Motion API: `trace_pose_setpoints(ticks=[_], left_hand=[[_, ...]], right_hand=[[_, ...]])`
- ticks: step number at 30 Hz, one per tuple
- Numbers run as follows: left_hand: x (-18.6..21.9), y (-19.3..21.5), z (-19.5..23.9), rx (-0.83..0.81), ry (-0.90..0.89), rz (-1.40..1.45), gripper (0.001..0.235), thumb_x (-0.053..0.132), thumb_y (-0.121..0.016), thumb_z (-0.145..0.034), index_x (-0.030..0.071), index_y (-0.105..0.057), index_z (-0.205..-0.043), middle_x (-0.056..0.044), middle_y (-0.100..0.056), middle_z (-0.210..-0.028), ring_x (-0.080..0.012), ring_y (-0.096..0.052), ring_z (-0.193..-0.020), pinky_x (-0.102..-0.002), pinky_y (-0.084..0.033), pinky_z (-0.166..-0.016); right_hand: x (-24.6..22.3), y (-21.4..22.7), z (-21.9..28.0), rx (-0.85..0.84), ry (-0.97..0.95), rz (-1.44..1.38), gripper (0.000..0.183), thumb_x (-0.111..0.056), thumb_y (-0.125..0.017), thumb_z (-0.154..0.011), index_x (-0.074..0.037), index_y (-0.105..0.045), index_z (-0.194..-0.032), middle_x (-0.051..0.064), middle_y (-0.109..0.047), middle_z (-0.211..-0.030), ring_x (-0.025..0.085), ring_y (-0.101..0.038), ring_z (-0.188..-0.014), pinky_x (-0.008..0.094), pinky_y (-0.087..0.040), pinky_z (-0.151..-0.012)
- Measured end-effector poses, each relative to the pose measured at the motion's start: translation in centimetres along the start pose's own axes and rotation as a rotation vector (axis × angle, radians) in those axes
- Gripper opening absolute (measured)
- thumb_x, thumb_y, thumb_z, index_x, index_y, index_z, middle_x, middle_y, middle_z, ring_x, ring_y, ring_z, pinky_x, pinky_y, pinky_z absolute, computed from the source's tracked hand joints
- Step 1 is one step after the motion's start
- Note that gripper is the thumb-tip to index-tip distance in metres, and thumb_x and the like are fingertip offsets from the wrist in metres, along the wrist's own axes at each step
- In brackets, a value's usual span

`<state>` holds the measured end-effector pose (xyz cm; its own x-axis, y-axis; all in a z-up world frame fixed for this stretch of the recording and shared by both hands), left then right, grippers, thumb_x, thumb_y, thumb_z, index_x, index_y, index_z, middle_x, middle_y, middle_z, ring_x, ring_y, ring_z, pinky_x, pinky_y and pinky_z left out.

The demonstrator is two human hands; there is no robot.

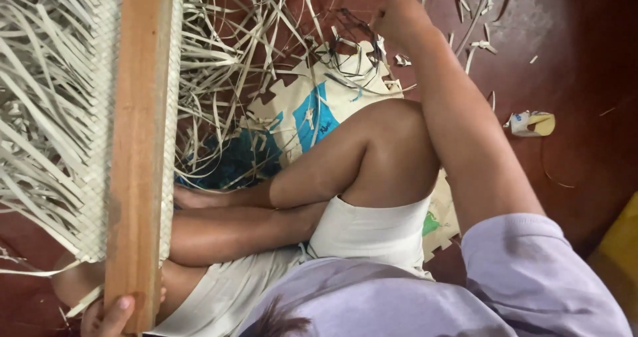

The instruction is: The person sits on the floor and weaves thin white strips into a wooden frame using a dark cord. They tie the cord to the frame and continue weaving the strips into the structure.

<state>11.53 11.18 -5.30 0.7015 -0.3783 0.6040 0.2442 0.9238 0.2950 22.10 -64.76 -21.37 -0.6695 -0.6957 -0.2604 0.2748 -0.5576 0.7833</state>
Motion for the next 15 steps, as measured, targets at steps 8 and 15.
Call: trace_pose_setpoints(ticks=[8, 15], left_hand=[[2.2, -1.6, 1.6, 0.063, 0.018, 0.056, 0.052, 0.017, -0.062, -0.083, -0.028, -0.066, -0.109, -0.043, -0.071, -0.091, -0.0489, -0.07, -0.078, -0.045, -0.054, -0.074], [3.3, -2.7, 1.5, 0.045, -0.043, 0.181, 0.051, 0.019, -0.063, -0.082, -0.023, -0.065, -0.111, -0.036, -0.07, -0.09, -0.0421, -0.07, -0.08, -0.041, -0.056, -0.078]], right_hand=[[1.0, -3.8, -3.6, -0.118, -0.046, 0.375, 0.056, -0.06, -0.076, -0.091, -0.007, -0.08, -0.107, 0.021, -0.077, -0.103, 0.043, -0.072, -0.101, 0.051, -0.057, -0.08], [-5.2, 4.9, 2.5, 0.111, 0.09, -0.25, 0.022, -0.039, -0.071, -0.09, -0.018, -0.072, -0.086, -0.001, -0.067, -0.075, 0.014, -0.056, -0.064, 0.038, -0.047, -0.061]])
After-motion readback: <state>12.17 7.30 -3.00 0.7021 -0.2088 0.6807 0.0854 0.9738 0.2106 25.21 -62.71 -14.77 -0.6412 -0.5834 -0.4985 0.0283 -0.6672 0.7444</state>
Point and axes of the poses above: each hand's wrist, its own z-axis away from the middle knuckle, its own y-axis out of the back of the hand, x = y × z, the point moved 10 cm from there along -z, towards the middle knuckle
